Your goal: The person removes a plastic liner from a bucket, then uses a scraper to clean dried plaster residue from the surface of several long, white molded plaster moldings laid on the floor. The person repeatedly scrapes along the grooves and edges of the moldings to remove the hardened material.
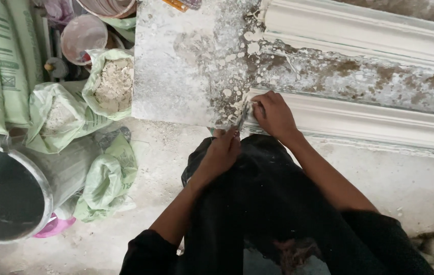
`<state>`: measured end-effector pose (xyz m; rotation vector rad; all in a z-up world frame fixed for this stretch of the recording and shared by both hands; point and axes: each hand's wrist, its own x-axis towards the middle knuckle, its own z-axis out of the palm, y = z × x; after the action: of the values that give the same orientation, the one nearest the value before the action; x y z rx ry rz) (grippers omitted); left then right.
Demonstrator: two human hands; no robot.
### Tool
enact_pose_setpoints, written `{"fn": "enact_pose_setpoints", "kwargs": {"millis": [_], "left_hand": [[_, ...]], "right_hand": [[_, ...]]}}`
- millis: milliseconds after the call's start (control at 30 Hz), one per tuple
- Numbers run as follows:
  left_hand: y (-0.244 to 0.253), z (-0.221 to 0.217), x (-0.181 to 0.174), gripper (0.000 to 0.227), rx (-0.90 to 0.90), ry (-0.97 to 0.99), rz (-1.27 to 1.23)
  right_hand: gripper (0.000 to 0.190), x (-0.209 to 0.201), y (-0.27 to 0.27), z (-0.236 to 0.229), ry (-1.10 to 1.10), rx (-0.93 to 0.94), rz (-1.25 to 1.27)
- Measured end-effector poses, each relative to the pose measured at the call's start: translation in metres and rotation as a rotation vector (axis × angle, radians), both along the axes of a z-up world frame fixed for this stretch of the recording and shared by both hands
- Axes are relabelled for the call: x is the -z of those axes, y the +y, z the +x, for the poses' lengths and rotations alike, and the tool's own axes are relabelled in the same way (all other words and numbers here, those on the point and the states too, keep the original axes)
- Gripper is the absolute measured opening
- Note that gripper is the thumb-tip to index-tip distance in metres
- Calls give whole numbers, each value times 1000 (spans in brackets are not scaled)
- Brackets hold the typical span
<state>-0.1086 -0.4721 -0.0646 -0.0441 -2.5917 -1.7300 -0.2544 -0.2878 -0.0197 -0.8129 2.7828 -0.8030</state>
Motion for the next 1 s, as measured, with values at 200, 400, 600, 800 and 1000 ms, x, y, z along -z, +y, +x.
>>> {"fn": "enact_pose_setpoints", "kwargs": {"millis": [200,400,600,800,1000], "left_hand": [[-25,-15,-85,40,-46,-701,252],[-24,-3,-53,36,19,-60,19],[-25,-27,-51,25,142,-241,-109],[-32,-55,-99,29,218,-330,-193],[-34,-79,-97,23,251,-201,-262]], "right_hand": [[14,-3,-1,-4,-290,125,-18],[9,1,17,5,-120,-63,-301],[11,5,22,3,-165,-60,-270],[11,9,23,4,-161,-51,-301],[11,2,20,6,-151,-52,-273]]}}
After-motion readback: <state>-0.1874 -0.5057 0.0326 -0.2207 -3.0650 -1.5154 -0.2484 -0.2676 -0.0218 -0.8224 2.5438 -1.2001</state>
